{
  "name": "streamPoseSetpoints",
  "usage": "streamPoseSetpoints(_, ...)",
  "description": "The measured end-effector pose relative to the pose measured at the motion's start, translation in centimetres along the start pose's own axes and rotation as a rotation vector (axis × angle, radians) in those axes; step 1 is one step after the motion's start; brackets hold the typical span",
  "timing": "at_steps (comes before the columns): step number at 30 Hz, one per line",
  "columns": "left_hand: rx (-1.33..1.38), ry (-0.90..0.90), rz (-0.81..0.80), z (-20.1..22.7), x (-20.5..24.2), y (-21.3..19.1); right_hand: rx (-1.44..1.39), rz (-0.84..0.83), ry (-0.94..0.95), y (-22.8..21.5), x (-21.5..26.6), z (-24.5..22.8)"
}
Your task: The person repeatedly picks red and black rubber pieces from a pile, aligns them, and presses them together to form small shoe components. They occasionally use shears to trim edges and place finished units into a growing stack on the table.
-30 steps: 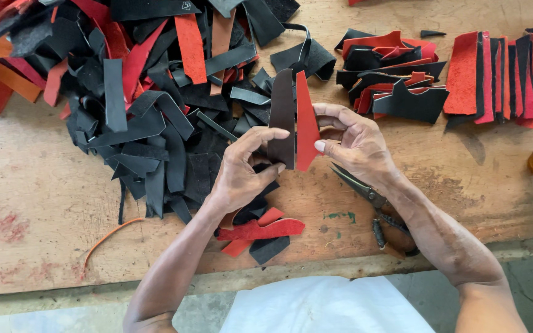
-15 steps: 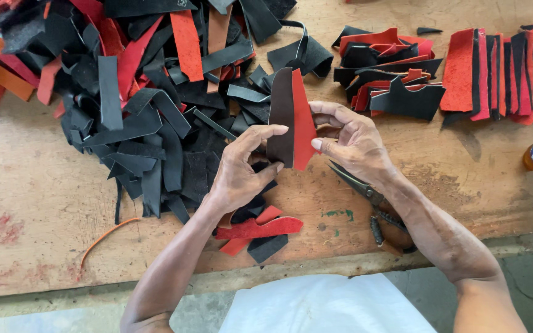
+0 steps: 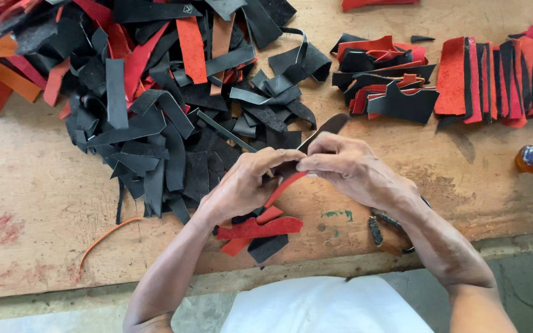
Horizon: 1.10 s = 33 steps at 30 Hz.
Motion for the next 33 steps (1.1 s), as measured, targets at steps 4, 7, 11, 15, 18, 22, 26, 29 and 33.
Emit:
streamPoseSetpoints(4,0.068,0.011,-0.025,0.6,0.5,-0.5,0.014,0.041,-0.016,-0.5,0.2,-0.9)
streamPoseSetpoints(7,0.081,0.1,-0.04,1.3,0.5,-0.5,0.073,0.132,-0.125,-0.7,1.0,-1.4)
streamPoseSetpoints(11,0.184,-0.049,-0.112,1.5,0.0,0.1,0.024,0.177,-0.114,-0.5,2.3,-0.9)
streamPoseSetpoints(15,0.213,0.011,-0.056,2.3,-1.1,0.7,-0.038,0.14,-0.005,-0.3,4.2,0.0)
streamPoseSetpoints(18,0.078,-0.159,0.043,2.0,-1.9,0.6,0.016,0.162,0.009,-0.7,5.5,0.3)
streamPoseSetpoints(22,0.668,-0.007,-0.322,2.7,-2.9,2.1,-0.019,0.145,-0.071,-1.3,7.0,0.6)
streamPoseSetpoints(26,0.442,0.006,-0.344,3.5,-4.9,1.9,-0.602,0.07,-0.048,-2.6,9.0,2.5)
streamPoseSetpoints(29,0.006,-0.07,-0.205,4.3,-6.0,-0.1,-0.256,0.438,0.107,-6.4,12.2,4.3)
streamPoseSetpoints(33,-0.186,0.05,-0.114,6.5,-7.7,0.4,-0.025,0.581,0.296,-7.1,13.7,5.7)
Point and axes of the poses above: each hand's wrist, its own x-axis away from the middle knuckle, its own y-axis out of the palm, z = x × y, the point moved 3 cm from there along -x, towards the middle knuckle, and after that the axes turned 15 degrees about -z, right-handed, at the moved point
